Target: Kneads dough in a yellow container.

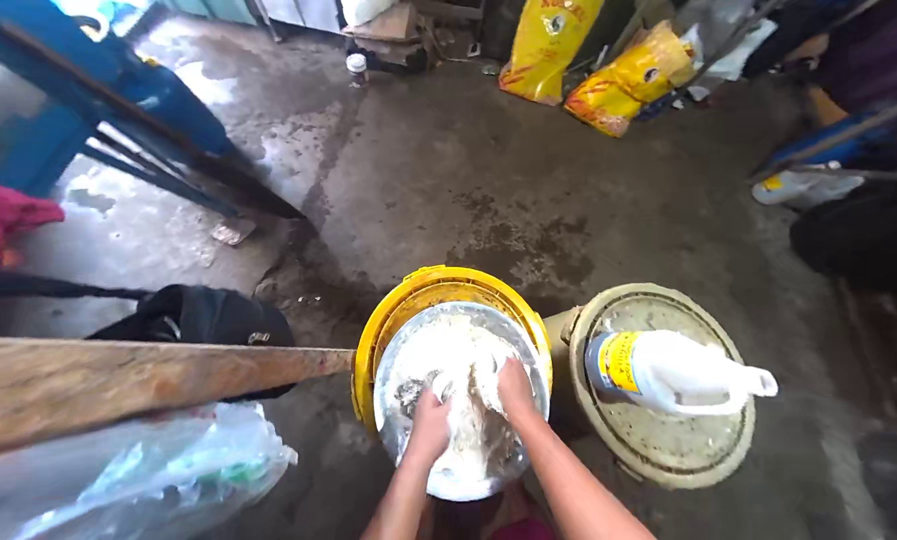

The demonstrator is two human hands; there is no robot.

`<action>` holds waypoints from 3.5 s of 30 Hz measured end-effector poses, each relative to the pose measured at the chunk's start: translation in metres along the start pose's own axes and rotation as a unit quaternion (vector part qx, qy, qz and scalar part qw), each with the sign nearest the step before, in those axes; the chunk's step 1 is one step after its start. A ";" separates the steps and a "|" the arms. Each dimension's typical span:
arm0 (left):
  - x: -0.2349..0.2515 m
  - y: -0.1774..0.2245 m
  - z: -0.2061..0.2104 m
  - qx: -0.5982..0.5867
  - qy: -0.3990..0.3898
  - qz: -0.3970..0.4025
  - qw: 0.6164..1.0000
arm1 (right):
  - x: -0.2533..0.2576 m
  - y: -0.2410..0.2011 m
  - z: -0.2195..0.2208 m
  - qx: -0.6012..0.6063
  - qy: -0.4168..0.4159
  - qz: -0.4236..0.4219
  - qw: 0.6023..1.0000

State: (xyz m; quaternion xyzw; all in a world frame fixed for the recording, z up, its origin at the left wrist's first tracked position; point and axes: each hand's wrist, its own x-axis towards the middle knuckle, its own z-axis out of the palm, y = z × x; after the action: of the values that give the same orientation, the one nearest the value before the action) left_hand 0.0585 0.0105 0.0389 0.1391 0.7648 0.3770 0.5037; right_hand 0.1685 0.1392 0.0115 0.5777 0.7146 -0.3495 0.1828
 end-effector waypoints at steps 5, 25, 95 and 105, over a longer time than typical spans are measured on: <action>0.041 0.007 -0.031 0.380 -0.067 0.081 0.919 | -0.051 0.020 0.045 0.078 0.073 0.105 0.989; 0.049 -0.032 0.020 -0.034 0.011 -0.031 0.999 | -0.007 -0.005 0.089 0.137 0.016 0.044 0.989; 0.033 -0.023 -0.063 0.249 -0.019 0.036 0.968 | -0.023 0.014 0.015 0.020 -0.056 0.064 0.996; 0.032 -0.022 -0.060 0.366 -0.009 0.050 0.929 | -0.060 0.004 0.018 0.032 -0.052 0.063 0.996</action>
State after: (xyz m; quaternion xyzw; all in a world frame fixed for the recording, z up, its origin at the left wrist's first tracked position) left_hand -0.0048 -0.0117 0.0145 0.3547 0.8372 0.0944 0.4055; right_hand 0.1856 0.0846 0.0383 0.6082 0.6548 -0.3895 0.2228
